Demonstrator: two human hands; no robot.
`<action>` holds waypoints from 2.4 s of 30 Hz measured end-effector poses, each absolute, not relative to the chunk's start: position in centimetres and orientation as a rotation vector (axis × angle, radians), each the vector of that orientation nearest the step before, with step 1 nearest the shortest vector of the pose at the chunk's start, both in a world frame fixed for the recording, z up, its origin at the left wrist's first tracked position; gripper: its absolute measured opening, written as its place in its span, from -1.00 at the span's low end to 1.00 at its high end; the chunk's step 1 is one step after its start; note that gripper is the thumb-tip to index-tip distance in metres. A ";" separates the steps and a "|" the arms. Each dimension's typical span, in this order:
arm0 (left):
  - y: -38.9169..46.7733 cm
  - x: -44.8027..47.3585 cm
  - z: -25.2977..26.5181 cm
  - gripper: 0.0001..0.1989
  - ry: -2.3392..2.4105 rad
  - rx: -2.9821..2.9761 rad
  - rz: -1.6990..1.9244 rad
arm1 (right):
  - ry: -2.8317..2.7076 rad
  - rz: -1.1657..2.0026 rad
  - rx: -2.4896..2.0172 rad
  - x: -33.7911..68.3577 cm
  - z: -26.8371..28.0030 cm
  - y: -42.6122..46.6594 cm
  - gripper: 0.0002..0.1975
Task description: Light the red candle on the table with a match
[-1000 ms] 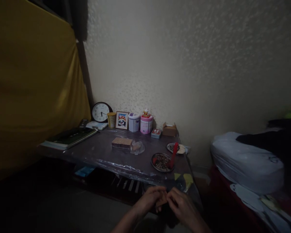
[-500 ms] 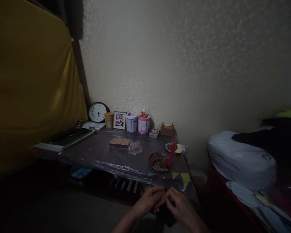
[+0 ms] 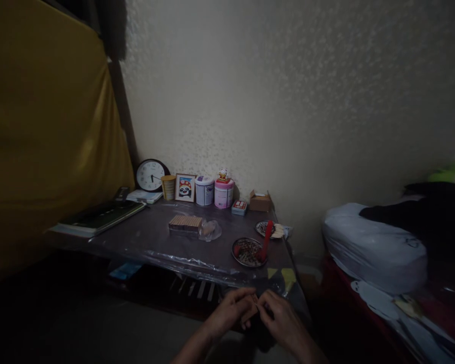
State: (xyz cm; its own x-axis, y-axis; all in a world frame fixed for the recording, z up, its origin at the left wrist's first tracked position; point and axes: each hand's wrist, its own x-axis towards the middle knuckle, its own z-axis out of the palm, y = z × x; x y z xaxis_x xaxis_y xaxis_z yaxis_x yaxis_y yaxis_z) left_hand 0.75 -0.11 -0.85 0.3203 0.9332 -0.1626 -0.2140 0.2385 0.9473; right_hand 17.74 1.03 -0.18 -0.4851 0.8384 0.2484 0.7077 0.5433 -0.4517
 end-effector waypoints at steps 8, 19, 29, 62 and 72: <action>-0.5 -0.7 0.2 -0.51 0.702 0.922 0.860 | -2.296 0.402 -1.162 18.3 -1.0 1.6 -0.83; 0.6 -2.0 -1.2 -0.35 0.527 0.900 0.784 | -2.259 0.410 -1.125 18.3 -0.6 1.5 -0.84; 0.1 -1.8 -0.2 -0.35 0.582 0.892 0.801 | -2.255 0.382 -1.112 18.5 -1.0 1.7 -0.85; -0.2 -2.0 1.1 -0.48 0.469 1.005 1.049 | -1.638 0.980 -1.079 19.3 0.7 2.2 -0.82; -0.3 -1.6 1.0 -0.50 0.438 0.995 1.067 | -0.937 1.531 -0.923 19.2 1.6 2.1 -0.84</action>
State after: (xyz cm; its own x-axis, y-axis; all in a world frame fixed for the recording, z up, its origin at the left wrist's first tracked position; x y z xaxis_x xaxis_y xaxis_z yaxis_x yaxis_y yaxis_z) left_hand -1.57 -0.27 1.02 0.4537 0.8786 0.1491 -0.5209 0.1257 0.8443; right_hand 19.23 2.11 1.57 -0.1337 0.9879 -0.0786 -0.3793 -0.1243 -0.9169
